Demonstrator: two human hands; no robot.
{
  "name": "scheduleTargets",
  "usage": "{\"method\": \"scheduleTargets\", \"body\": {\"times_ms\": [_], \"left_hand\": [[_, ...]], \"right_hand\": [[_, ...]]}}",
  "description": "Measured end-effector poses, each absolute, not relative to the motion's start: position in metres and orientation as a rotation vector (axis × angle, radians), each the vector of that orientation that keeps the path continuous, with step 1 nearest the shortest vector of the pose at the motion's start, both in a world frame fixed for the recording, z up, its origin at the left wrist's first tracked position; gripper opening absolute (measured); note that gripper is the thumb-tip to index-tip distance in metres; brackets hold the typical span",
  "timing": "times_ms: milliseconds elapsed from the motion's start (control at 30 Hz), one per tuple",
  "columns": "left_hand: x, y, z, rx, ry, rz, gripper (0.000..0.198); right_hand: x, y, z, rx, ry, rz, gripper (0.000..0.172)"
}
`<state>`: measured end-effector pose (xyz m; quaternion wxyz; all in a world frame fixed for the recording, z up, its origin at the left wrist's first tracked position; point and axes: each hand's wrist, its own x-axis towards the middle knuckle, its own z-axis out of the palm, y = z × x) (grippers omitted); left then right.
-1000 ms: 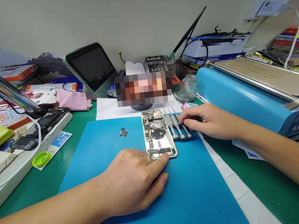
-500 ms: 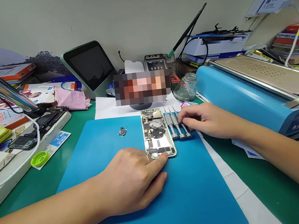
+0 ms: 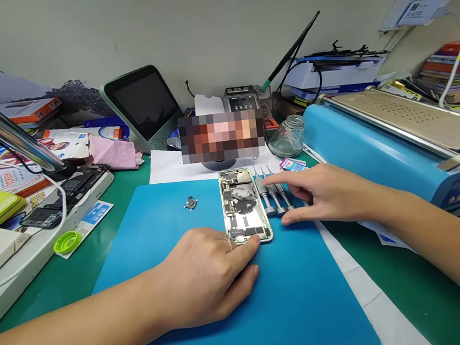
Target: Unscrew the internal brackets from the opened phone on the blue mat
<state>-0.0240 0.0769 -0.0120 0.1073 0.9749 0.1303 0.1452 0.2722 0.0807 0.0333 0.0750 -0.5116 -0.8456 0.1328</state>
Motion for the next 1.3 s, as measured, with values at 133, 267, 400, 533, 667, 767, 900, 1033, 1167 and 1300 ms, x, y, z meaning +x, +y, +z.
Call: {"method": "scheduleTargets", "body": {"times_ms": [133, 267, 400, 533, 667, 767, 900, 1033, 1167, 1300], "left_hand": [[-0.0229, 0.0779, -0.0116, 2.877, 0.391, 0.43, 0.035], [-0.0229, 0.0777, -0.0115, 2.887, 0.394, 0.432, 0.034], [-0.0235, 0.0771, -0.0123, 2.876, 0.395, 0.443, 0.034], [-0.0234, 0.0768, -0.0127, 2.891, 0.391, 0.457, 0.036], [-0.0235, 0.0763, -0.012, 2.906, 0.385, 0.467, 0.037], [-0.0238, 0.0762, -0.0119, 2.901, 0.384, 0.461, 0.037], [-0.0237, 0.0766, -0.0127, 2.896, 0.39, 0.449, 0.037], [-0.0238, 0.0768, -0.0132, 2.896, 0.392, 0.449, 0.037], [-0.0245, 0.0762, -0.0129, 2.904, 0.392, 0.46, 0.037], [-0.0241, 0.0765, -0.0126, 2.898, 0.39, 0.47, 0.037]], "right_hand": [[0.2695, 0.081, 0.0318, -1.495, -2.596, 0.318, 0.062], [0.2674, 0.0803, 0.0311, -1.479, -2.607, 0.365, 0.055], [0.268, 0.0808, 0.0305, -1.459, -2.589, 0.399, 0.052], [0.2684, 0.0825, 0.0298, -1.452, -2.58, 0.428, 0.051], [0.2676, 0.0833, 0.0298, -1.451, -2.577, 0.449, 0.051], [0.2671, 0.0832, 0.0297, -1.456, -2.577, 0.451, 0.051], [0.2671, 0.0831, 0.0286, -1.467, -2.577, 0.458, 0.052], [0.2671, 0.0838, 0.0269, -1.487, -2.573, 0.43, 0.05], [0.2677, 0.0849, 0.0253, -1.491, -2.582, 0.381, 0.05], [0.2685, 0.0846, 0.025, -1.469, -2.617, 0.323, 0.051]]}}
